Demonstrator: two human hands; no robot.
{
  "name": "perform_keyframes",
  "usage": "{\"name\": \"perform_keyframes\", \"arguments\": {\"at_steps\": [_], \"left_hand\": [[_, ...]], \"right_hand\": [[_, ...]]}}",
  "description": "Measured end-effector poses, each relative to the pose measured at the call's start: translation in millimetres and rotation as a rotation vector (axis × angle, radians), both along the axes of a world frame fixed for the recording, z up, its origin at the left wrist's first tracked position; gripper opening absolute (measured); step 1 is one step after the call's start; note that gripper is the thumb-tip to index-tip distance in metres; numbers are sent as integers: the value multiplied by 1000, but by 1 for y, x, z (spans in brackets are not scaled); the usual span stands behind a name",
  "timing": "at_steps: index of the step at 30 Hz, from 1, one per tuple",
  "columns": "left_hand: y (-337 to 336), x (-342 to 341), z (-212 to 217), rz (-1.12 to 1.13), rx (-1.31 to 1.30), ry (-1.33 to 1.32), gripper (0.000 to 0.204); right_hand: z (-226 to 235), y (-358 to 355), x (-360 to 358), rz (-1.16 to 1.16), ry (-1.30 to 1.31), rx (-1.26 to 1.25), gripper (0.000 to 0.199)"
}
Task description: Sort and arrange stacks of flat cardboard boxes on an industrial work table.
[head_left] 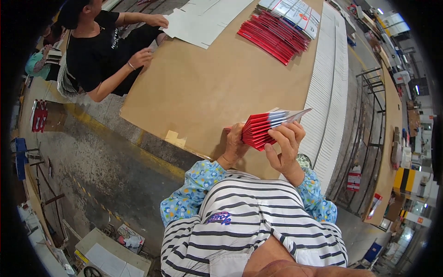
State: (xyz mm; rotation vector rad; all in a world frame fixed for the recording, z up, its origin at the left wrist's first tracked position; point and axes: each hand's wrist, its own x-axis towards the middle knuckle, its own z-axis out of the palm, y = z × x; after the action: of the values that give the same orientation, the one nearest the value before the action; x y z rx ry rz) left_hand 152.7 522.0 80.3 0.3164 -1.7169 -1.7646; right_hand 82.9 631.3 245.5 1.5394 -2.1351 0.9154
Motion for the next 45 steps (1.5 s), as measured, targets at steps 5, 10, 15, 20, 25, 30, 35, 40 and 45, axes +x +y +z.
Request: {"name": "perform_keyframes", "arguments": {"at_steps": [5, 10, 15, 20, 25, 30, 35, 40, 45], "left_hand": [[-3, 1, 12, 38, -144, -14, 43], [-4, -3, 5, 51, -38, 11, 41], [-6, 0, 7, 70, -105, -24, 41], [-3, -1, 9, 86, -30, 7, 41], [-2, 1, 8, 28, 28, 3, 42], [-4, 2, 10, 55, -130, -33, 43], [1, 2, -9, 26, -62, -25, 44], [-3, 3, 13, 13, -144, 18, 44], [-2, 5, 15, 1, -144, -2, 43]], "right_hand": [[-1, 1, -2, -8, -6, 10, 33], [-2, 7, -5, 48, -65, -45, 30], [-3, 13, -4, 44, -14, -25, 32], [-6, 14, -3, 23, 6, 11, 32], [-7, 16, 2, 8, 7, -18, 27], [-5, 15, -1, 29, 30, -2, 24], [-4, 13, 0, 44, 33, -1, 22], [-3, 12, -2, 42, 3, -21, 24], [3, 7, 1, 0, -6, -5, 32]]}}
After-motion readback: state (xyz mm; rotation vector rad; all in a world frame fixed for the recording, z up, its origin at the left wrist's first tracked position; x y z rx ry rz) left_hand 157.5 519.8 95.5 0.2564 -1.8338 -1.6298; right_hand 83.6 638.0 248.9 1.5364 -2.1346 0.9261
